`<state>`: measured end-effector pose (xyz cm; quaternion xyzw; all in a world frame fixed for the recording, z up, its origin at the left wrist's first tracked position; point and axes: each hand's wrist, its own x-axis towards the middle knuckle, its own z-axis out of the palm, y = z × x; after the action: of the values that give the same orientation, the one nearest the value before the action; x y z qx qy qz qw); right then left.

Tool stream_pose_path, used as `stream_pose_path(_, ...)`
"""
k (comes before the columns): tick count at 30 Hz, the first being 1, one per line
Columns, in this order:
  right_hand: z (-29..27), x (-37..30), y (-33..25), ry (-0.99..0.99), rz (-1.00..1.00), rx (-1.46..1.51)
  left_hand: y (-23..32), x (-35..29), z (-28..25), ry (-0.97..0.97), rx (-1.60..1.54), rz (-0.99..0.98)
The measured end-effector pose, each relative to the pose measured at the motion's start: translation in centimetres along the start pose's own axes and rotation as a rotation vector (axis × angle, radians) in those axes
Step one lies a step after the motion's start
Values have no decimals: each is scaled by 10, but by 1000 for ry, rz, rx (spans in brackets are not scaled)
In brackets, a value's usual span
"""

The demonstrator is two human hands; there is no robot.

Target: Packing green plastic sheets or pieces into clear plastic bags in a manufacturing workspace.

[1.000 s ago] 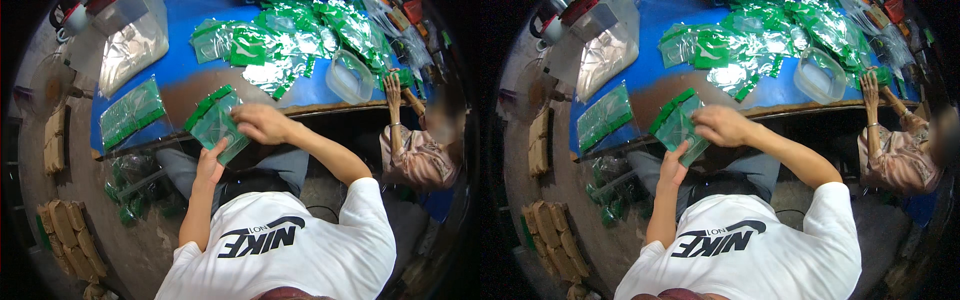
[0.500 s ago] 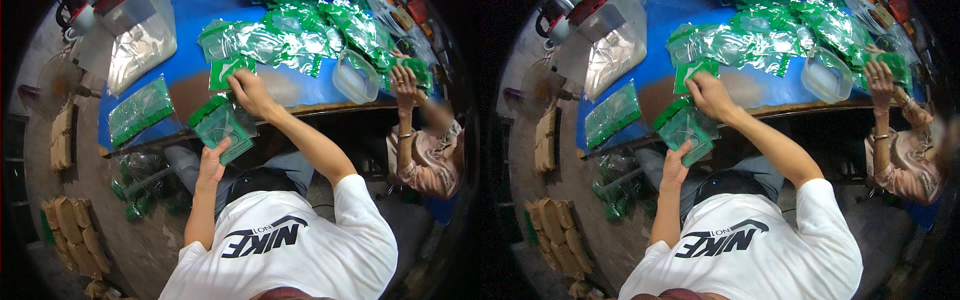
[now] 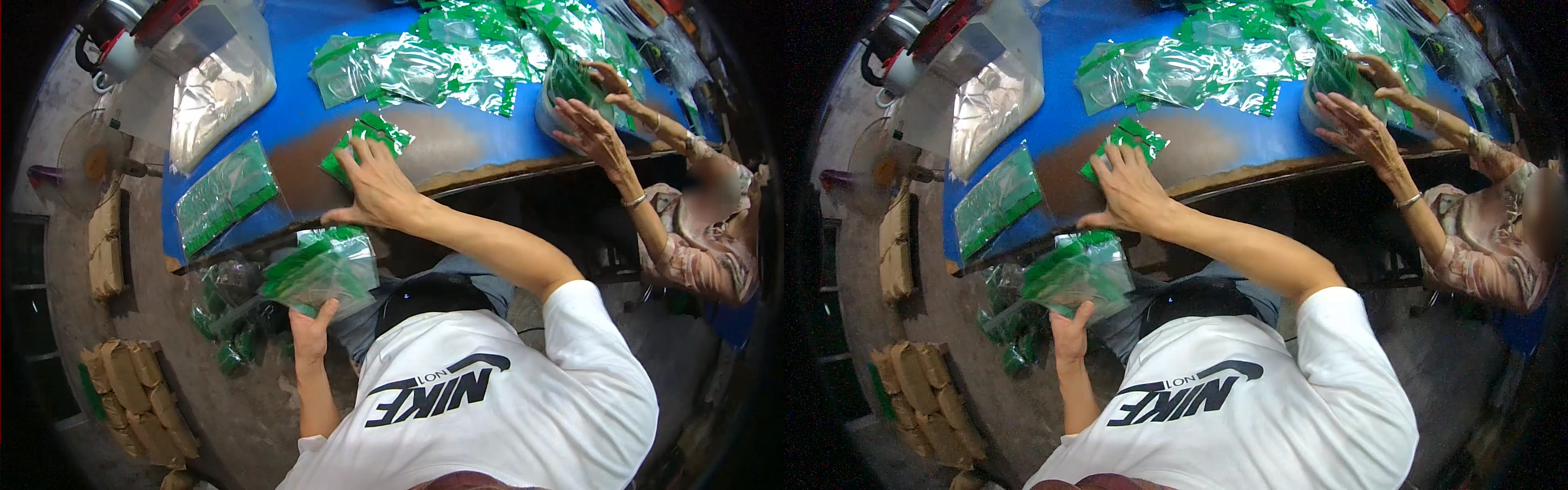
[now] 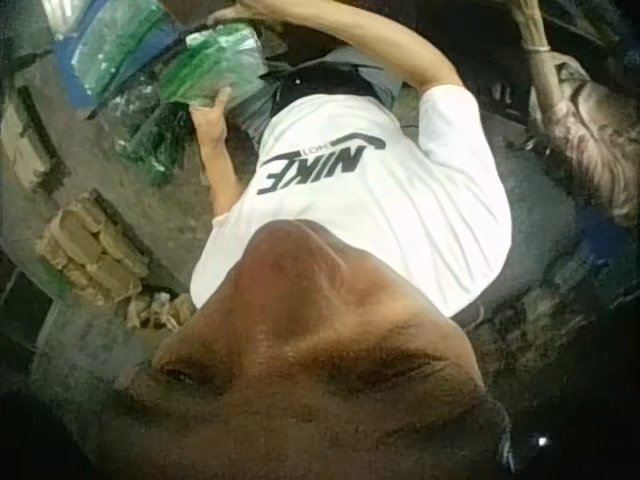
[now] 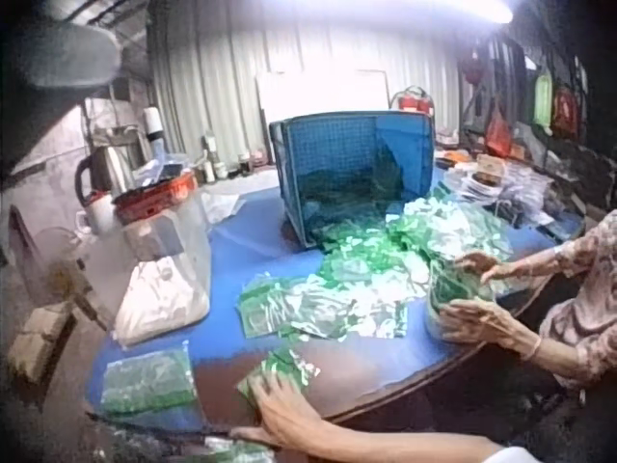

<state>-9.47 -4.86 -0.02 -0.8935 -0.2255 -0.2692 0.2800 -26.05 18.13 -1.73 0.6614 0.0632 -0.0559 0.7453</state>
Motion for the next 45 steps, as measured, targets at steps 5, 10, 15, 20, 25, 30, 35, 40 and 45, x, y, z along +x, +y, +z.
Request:
stream_pose_path(5, 33, -15, -22, -286, -120, -227, 13, 3, -1, 87, -269, 20)
stream_pose_path(10, 7, -11, -19, 28, 228, 564, -7, 30, 14, -204, -1001, -208)
stream_pose_path(15, -4, -42, -23, -174, 662, 1335, 1, 66, 68, -169, -1095, -290)
stream_pose_path(20, -31, 34, 98, 150, 137, 24, -15, 63, 73, 210, -111, 167)
stream_pose_path(25, -24, 0, 112, -482, 86, -331, -34, 40, 72, 216, -48, 222)
stream_pose_path(30, -43, -34, 38, -535, -259, 273, -28, 45, 69, 92, -712, -255)
stream_pose_path(35, -38, -16, 25, -628, -66, 597, -31, 59, 72, 21, -756, -230)
stream_pose_path(40, -4, -1, 49, -96, 198, -291, -22, 58, 69, 23, -645, -126)
stream_pose_path(45, -19, -9, 20, -497, -15, 589, -26, 65, 54, -24, -703, -218)
